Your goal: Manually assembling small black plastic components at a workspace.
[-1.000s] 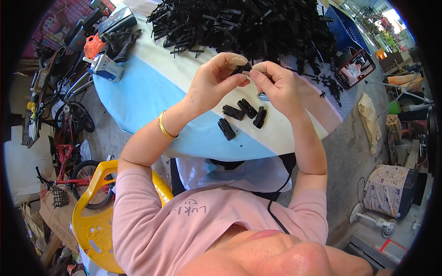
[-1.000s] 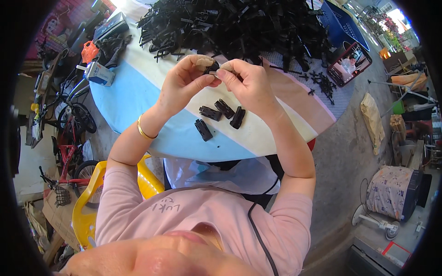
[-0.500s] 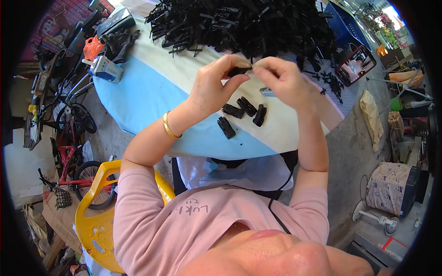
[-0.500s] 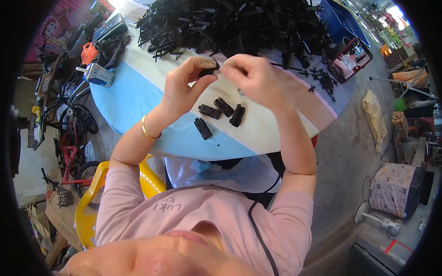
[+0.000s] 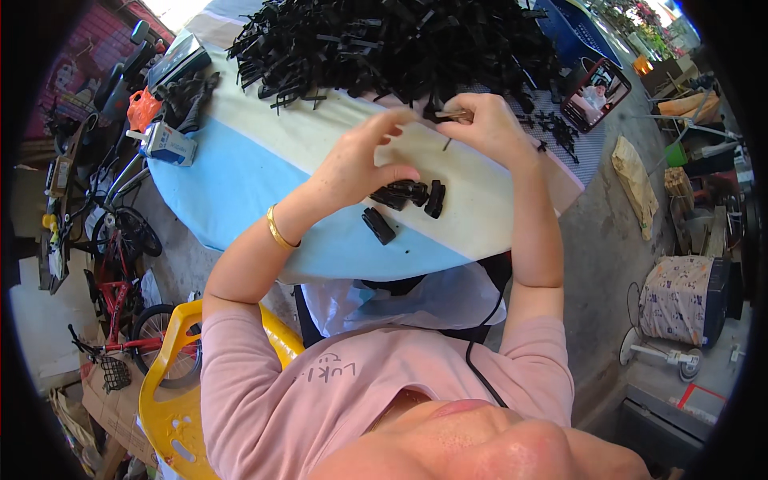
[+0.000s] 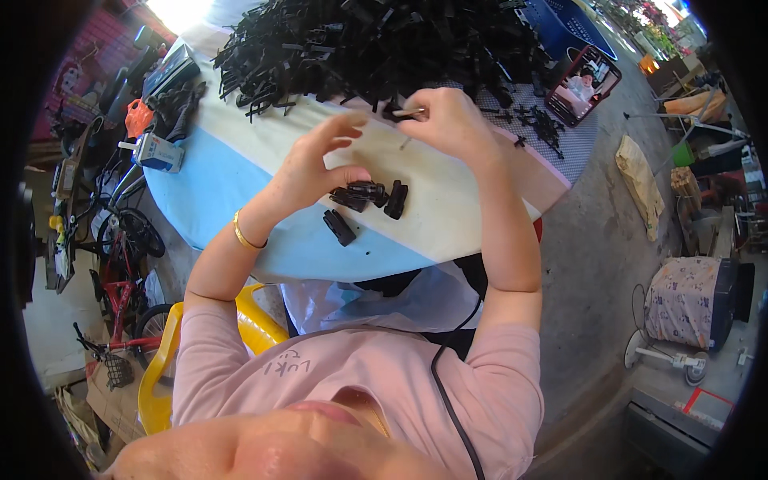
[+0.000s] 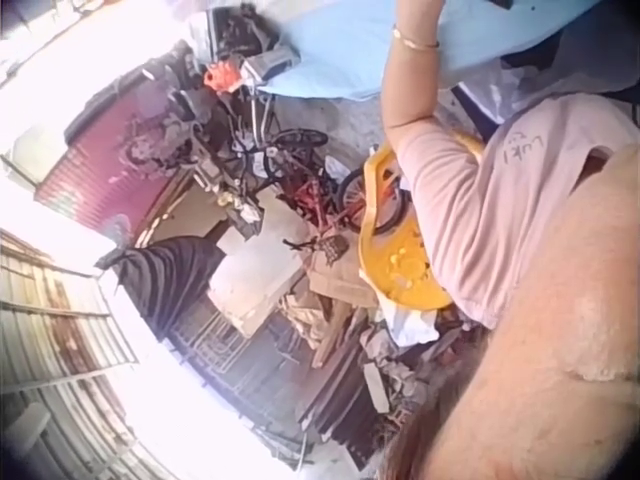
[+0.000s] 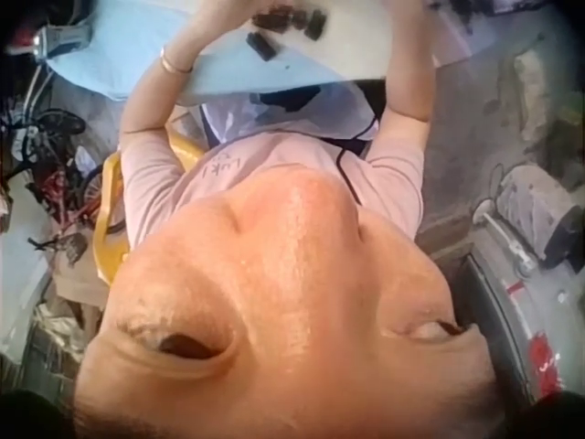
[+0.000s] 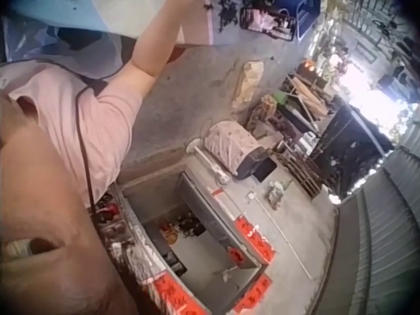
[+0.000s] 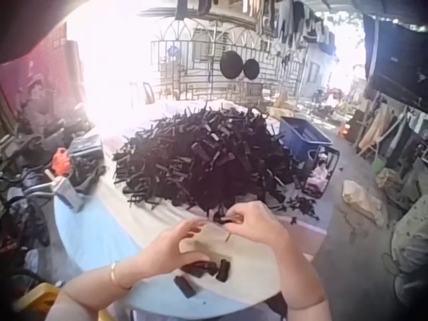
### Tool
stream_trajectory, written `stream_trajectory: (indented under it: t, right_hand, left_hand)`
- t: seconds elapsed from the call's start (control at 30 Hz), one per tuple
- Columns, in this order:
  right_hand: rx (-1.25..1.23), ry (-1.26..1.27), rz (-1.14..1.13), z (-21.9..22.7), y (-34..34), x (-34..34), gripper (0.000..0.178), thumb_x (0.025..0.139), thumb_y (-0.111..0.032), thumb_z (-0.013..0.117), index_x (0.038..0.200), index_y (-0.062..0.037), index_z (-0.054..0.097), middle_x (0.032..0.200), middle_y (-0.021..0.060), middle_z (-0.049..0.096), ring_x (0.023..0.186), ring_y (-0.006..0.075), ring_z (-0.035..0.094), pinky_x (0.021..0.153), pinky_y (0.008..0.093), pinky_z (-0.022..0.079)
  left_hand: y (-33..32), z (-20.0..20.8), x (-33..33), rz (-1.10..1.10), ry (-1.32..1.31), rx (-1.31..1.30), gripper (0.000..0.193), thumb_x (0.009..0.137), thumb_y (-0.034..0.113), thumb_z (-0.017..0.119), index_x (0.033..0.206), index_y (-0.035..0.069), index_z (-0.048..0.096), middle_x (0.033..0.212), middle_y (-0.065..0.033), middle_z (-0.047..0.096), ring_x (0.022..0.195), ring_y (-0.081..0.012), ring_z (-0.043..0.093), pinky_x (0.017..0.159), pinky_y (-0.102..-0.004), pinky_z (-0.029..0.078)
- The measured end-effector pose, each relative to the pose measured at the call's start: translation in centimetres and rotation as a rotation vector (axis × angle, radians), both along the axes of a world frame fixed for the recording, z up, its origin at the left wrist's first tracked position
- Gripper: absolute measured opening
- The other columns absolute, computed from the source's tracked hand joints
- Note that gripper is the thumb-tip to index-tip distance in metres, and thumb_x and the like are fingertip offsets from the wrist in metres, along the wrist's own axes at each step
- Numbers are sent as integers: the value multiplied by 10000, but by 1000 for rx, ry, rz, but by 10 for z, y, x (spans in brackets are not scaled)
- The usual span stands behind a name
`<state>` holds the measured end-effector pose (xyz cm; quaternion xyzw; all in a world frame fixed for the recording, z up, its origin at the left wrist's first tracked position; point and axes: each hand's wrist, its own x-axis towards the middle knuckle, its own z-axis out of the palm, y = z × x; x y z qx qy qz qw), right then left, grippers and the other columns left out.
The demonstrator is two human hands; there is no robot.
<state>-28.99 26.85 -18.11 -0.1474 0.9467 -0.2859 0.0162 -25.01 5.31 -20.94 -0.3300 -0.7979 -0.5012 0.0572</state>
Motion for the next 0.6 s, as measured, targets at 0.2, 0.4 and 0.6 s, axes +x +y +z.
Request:
stream_trajectory:
  t: [0.2, 0.4, 0.6]
  right_hand:
    - [-648, -117, 115, -10, -37, 19, 240, 742, -105, 691, 929, 33, 629, 799, 55, 647, 717, 80, 591, 667, 201, 472]
    - [-838, -153, 151, -11, -48, 22, 228, 839, -187, 611, 969, 1, 616, 767, 13, 607, 648, 30, 506, 585, 167, 415]
    - [-888, -51, 206, -16, -45, 26, 180, 892, -160, 524, 933, -3, 601, 645, -36, 486, 584, 24, 415, 520, 164, 335]
  left_hand:
    - [9, -2, -2, 89, -119, 201, 734, 667, 62, 752, 1291, 32, 366, 1192, -149, 523, 1074, -213, 547, 904, -323, 470]
    - [2, -2, -6, 18, -264, 473, 608, 723, -5, 695, 1253, 9, 397, 1146, -104, 546, 1002, -175, 579, 878, -291, 480]
    - [-1, 6, -7, -83, -416, 655, 318, 751, -71, 639, 1051, -3, 557, 977, -41, 587, 857, -82, 572, 753, -200, 477]
